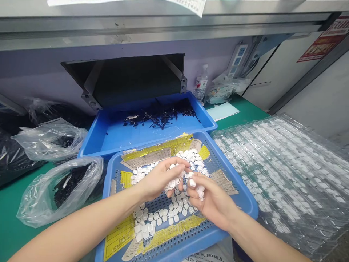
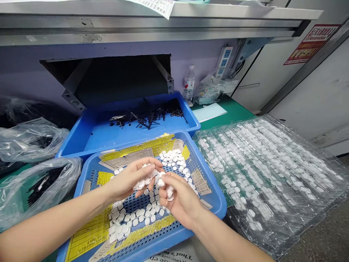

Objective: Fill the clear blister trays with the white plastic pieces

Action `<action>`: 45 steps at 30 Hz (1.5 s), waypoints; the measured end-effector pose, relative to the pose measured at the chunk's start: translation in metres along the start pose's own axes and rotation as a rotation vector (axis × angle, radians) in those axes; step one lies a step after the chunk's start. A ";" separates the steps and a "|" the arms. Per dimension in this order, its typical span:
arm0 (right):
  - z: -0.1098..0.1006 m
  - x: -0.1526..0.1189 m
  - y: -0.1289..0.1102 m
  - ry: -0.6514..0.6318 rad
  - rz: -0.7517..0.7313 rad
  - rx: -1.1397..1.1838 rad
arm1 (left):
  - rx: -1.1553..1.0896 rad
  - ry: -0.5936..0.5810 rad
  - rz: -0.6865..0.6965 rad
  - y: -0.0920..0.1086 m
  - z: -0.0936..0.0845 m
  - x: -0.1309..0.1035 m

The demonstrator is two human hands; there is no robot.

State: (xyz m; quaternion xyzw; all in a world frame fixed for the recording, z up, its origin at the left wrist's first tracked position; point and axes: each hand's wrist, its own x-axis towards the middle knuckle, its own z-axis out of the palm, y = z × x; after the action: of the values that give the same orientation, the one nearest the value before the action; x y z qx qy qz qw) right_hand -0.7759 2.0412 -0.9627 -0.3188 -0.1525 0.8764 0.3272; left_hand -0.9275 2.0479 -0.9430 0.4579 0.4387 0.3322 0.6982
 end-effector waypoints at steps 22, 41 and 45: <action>0.000 -0.010 -0.009 -0.059 -0.104 0.313 | -0.033 0.004 -0.172 0.006 -0.002 0.001; 0.005 -0.007 -0.003 0.167 -0.258 -0.688 | -0.256 -0.100 -0.308 0.001 -0.005 0.006; 0.005 -0.008 0.001 0.103 -0.509 -1.270 | -0.248 -0.129 -0.318 0.000 -0.003 0.005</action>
State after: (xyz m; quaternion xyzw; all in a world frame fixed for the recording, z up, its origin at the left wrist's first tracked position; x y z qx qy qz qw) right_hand -0.7755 2.0349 -0.9556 -0.4444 -0.6912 0.4966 0.2797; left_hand -0.9283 2.0538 -0.9452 0.3137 0.4156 0.2392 0.8195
